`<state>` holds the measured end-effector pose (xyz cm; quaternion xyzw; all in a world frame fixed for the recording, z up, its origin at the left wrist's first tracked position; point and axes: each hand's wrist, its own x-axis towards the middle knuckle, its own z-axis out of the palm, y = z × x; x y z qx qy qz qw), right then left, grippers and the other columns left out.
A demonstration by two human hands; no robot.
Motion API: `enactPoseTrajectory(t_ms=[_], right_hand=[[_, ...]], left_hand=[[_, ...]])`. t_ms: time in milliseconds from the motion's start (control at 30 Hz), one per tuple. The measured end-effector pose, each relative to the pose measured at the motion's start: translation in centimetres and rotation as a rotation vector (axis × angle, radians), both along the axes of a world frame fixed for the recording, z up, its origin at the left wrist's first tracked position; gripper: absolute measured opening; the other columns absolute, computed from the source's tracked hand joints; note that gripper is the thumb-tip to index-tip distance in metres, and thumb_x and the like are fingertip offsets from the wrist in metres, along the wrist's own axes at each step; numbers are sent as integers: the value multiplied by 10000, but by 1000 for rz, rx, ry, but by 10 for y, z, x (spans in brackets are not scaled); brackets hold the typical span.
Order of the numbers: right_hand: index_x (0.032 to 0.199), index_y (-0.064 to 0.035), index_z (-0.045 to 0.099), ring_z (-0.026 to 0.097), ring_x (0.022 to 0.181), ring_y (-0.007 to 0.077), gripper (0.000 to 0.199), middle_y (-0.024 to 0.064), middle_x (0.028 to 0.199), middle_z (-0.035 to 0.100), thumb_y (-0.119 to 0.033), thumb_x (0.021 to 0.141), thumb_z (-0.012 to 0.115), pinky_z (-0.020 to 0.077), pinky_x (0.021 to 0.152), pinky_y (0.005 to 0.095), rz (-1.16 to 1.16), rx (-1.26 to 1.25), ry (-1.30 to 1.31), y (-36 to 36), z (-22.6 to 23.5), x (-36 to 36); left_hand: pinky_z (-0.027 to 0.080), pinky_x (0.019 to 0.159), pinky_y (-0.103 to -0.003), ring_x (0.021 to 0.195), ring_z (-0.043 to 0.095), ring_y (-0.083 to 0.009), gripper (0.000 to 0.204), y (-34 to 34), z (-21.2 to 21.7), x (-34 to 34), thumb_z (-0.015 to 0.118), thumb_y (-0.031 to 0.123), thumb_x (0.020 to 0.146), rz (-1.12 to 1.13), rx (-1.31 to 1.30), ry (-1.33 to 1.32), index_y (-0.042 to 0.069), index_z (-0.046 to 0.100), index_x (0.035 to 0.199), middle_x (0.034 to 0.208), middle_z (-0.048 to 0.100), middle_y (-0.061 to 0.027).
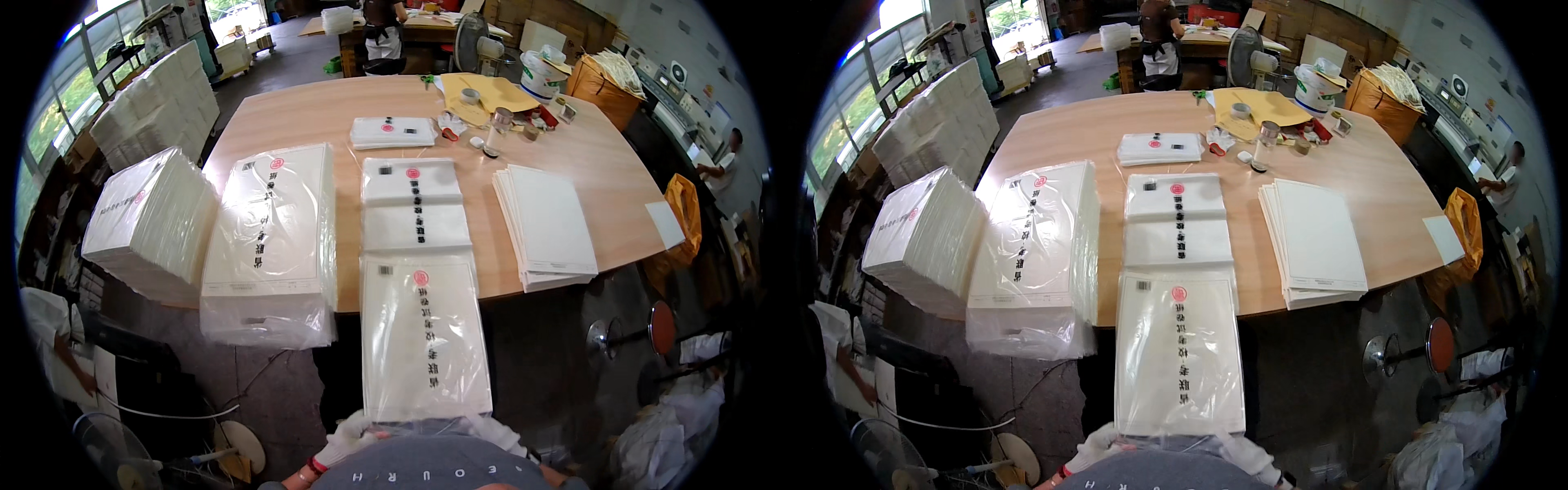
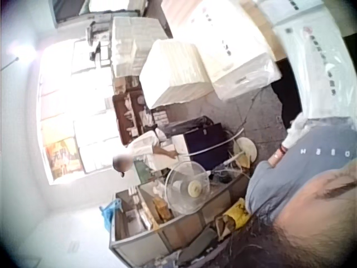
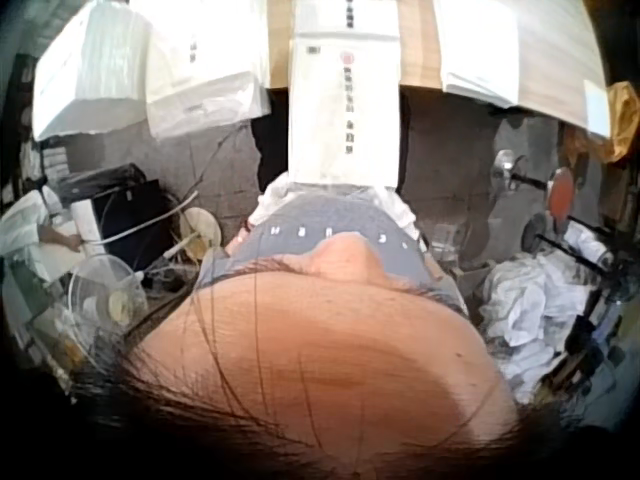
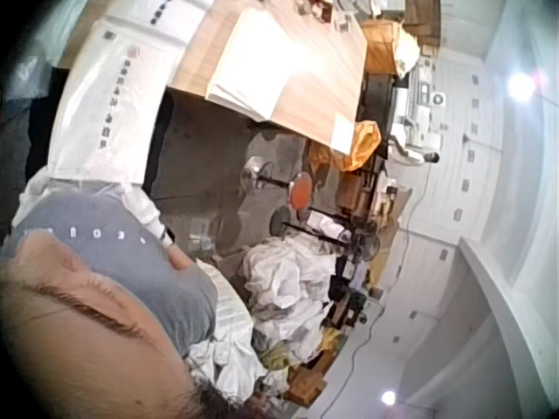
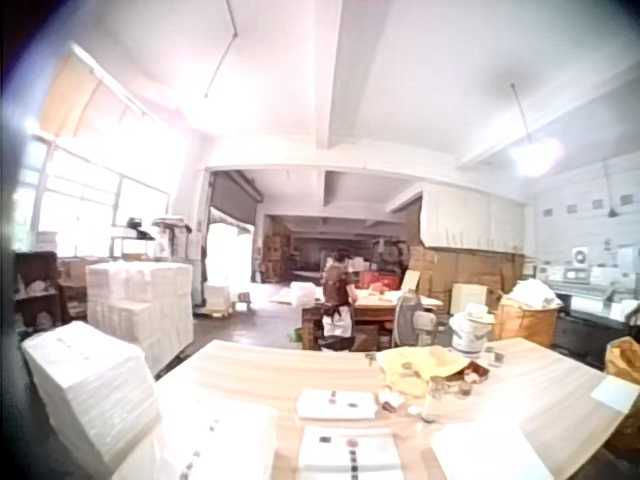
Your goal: The person repeatedly picks up stacks of white paper documents, places them into clear plastic sleeves, and sets the sealed packages on the table. The process is repeated continuously with new stacks of paper and sleeves.
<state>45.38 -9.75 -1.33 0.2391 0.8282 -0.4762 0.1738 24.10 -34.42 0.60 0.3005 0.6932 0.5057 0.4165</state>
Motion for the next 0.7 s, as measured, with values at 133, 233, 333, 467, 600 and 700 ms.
enactPoseTrajectory(t_ms=[133, 233, 333, 467, 600, 700], right_hand=[[1120, -51, 565, 643, 820, 247, 267, 163, 927, 636, -161, 888, 491, 514, 667, 343, -397, 174, 431, 18, 58, -29], [1196, 26, 500, 629, 922, 195, 358, 153, 990, 641, -70, 858, 568, 498, 804, 300, -317, -326, 302, 23, 63, 10], [1194, 18, 469, 625, 865, 204, 322, 128, 933, 632, -152, 921, 470, 503, 786, 334, -533, -673, 383, 67, -2, 31], [1123, -16, 506, 591, 857, 209, 287, 102, 946, 594, -181, 889, 487, 503, 738, 331, -609, -948, 388, 46, -13, -21], [1189, 16, 472, 556, 1010, 237, 329, 128, 1085, 567, -120, 890, 459, 477, 846, 331, -667, -1064, 629, -18, 84, -123], [1237, 11, 439, 548, 1042, 223, 367, 147, 1167, 538, -133, 899, 452, 472, 863, 338, -434, -1091, 713, -11, 87, -208]], left_hand=[[477, 611, -280, 686, 599, -180, 135, 32, 54, -15, 542, -44, 768, 317, -145, 287, -15, 565, 898, 797, 587, -110], [447, 572, -298, 625, 553, -193, 128, 34, 53, -19, 445, -75, 703, 244, 218, 312, 4, 515, 776, 711, 528, -113], [422, 584, -290, 666, 529, -217, 118, 61, 68, -20, 479, -64, 676, 99, 397, 387, 17, 505, 759, 731, 503, -100], [434, 558, -266, 574, 513, -198, 121, 93, 113, -27, 573, -51, 685, 70, 548, 693, 39, 512, 739, 700, 527, -91], [423, 520, -292, 566, 502, -153, 84, 52, 137, -41, 578, 80, 787, 325, 639, -345, 91, 528, 722, 681, 532, -48], [420, 619, -273, 674, 460, -127, 141, 33, 123, -96, 474, 137, 878, 760, 880, 711, 70, 519, 762, 754, 487, -32]])
